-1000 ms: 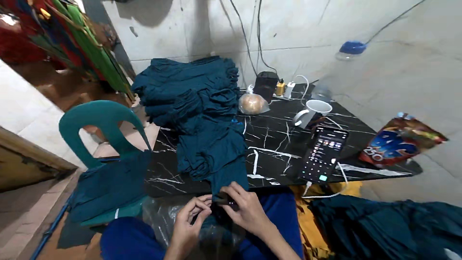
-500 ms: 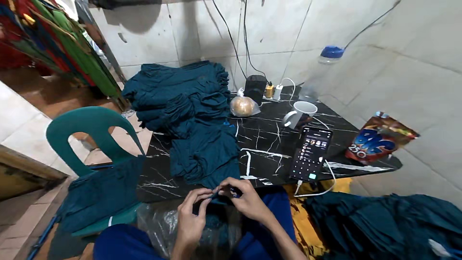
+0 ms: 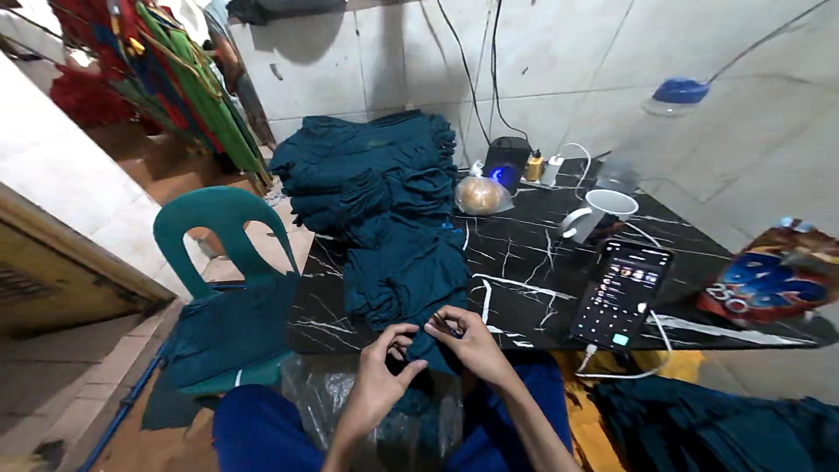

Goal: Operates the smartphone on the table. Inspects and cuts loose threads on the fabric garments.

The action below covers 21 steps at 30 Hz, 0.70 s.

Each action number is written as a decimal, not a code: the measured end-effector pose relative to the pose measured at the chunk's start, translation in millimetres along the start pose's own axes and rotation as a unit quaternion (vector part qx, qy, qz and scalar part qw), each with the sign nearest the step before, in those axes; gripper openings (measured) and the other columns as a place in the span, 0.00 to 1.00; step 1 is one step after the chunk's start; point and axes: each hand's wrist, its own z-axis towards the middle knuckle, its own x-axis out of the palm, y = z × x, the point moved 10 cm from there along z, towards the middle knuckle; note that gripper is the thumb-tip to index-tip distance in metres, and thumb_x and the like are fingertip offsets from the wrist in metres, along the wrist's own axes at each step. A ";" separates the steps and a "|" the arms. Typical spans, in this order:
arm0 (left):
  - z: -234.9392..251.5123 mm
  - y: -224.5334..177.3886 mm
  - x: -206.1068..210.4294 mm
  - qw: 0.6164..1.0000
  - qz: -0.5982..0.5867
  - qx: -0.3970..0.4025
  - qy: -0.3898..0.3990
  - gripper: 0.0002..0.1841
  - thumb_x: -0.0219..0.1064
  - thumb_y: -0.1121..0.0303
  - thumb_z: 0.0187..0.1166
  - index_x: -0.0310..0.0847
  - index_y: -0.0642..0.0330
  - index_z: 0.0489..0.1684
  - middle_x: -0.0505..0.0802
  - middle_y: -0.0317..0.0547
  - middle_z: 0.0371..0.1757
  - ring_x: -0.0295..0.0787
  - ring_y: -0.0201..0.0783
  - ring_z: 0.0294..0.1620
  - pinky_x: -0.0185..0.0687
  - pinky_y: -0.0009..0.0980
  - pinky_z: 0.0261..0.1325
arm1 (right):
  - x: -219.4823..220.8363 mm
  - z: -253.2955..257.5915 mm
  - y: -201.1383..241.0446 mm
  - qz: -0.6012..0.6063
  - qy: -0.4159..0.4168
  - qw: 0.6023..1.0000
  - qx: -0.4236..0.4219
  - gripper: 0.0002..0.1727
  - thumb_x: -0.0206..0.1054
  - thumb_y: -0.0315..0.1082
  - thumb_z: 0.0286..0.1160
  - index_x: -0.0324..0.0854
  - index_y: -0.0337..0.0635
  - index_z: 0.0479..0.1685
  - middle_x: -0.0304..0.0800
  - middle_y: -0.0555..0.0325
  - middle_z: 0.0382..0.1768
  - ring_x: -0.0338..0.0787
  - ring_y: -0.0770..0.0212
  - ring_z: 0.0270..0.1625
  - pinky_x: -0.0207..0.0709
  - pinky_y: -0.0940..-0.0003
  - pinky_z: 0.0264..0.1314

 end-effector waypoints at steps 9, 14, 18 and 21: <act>3.0 -19.6 -30.2 0.965 0.216 0.019 -0.147 0.10 0.76 0.68 0.68 0.90 0.57 0.44 0.93 0.37 0.33 0.90 0.28 0.29 0.89 0.25 0.33 | -8.8 -18.6 11.4 -0.198 -0.022 0.978 -0.068 0.19 0.80 0.44 0.65 0.88 0.45 0.50 0.89 0.60 0.47 0.88 0.64 0.49 0.85 0.62 0.55; 29.5 -23.4 -17.7 0.996 0.014 -0.073 -0.057 0.18 0.58 0.74 0.84 0.81 0.55 0.70 0.95 0.41 0.42 0.95 0.34 0.32 0.96 0.35 0.37 | -62.5 -34.3 40.7 -0.190 -0.143 0.968 -0.085 0.11 0.71 0.31 0.64 0.87 0.44 0.46 0.89 0.62 0.35 0.88 0.67 0.36 0.85 0.66 0.38; 80.2 -38.7 -1.4 0.986 -0.020 0.100 -0.129 0.37 0.71 0.61 0.80 0.60 0.48 0.91 0.68 0.35 0.91 0.62 0.38 0.91 0.65 0.46 0.89 | -93.4 -24.8 45.7 -0.061 -0.252 0.957 -0.128 0.13 0.69 0.31 0.72 0.84 0.40 0.54 0.92 0.59 0.44 0.93 0.64 0.43 0.90 0.66 0.47; 119.5 -35.3 -2.3 0.947 0.272 0.050 -0.163 0.51 0.78 0.38 0.65 0.61 0.50 0.90 0.69 0.44 0.91 0.54 0.55 0.93 0.47 0.66 0.88 | -105.3 -10.0 19.5 -0.100 -0.269 0.952 -0.107 0.13 0.70 0.27 0.70 0.85 0.38 0.53 0.92 0.55 0.46 0.92 0.62 0.50 0.89 0.61 0.54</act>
